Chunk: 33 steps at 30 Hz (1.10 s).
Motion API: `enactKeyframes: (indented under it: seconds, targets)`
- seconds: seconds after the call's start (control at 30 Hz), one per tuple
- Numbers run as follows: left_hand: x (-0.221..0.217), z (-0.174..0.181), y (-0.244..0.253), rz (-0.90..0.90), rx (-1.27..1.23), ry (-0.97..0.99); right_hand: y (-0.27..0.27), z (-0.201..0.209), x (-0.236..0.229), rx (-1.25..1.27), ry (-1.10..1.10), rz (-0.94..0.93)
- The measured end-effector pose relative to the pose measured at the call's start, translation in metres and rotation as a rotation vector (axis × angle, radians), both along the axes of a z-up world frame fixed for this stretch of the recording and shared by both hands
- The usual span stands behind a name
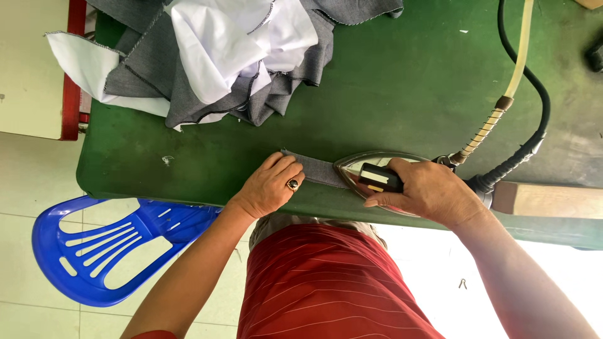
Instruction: The person irons a long strip of grey fabric on a green work table using a steam iron and a wooden pressing block. They repeatedly fold the fabric edges, press them with the iron, and use the wooden block to assist in shaping the fold.
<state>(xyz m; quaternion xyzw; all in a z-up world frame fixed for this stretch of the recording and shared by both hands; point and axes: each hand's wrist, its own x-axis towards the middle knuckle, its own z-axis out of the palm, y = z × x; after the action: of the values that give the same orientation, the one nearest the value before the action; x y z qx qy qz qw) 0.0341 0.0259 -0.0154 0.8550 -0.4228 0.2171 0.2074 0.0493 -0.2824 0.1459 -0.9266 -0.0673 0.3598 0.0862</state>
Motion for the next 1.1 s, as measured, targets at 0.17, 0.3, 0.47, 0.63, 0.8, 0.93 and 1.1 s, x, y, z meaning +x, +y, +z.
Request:
enactKeyframes:
  seconds: [0.17, 0.3, 0.47, 0.63, 0.8, 0.93, 1.1]
  targets:
    - [0.000, -0.004, 0.002, -0.017, 0.023, -0.039, 0.000, -0.002, 0.000, -0.007, 0.019, -0.002]
    - [0.000, -0.009, 0.002, -0.032, 0.037, -0.035, 0.003, -0.004, 0.001, -0.002, 0.021, 0.036]
    - [-0.002, -0.009, 0.009, -0.029, 0.040, -0.015, 0.020, -0.005, 0.006, 0.026, 0.032, 0.103]
    - [-0.003, -0.014, 0.014, 0.019, -0.005, -0.040, 0.035, -0.010, 0.007, 0.045, 0.048, 0.141]
    - [0.000, -0.003, 0.024, 0.000, 0.008, -0.030, 0.048, -0.007, 0.011, 0.076, 0.035, 0.162]
    - [-0.004, -0.010, 0.025, 0.033, 0.014, -0.065, 0.051, -0.011, 0.011, 0.083, 0.032, 0.175]
    - [-0.007, -0.012, 0.029, 0.038, -0.001, -0.021, 0.058, -0.006, 0.012, 0.089, 0.025, 0.175]
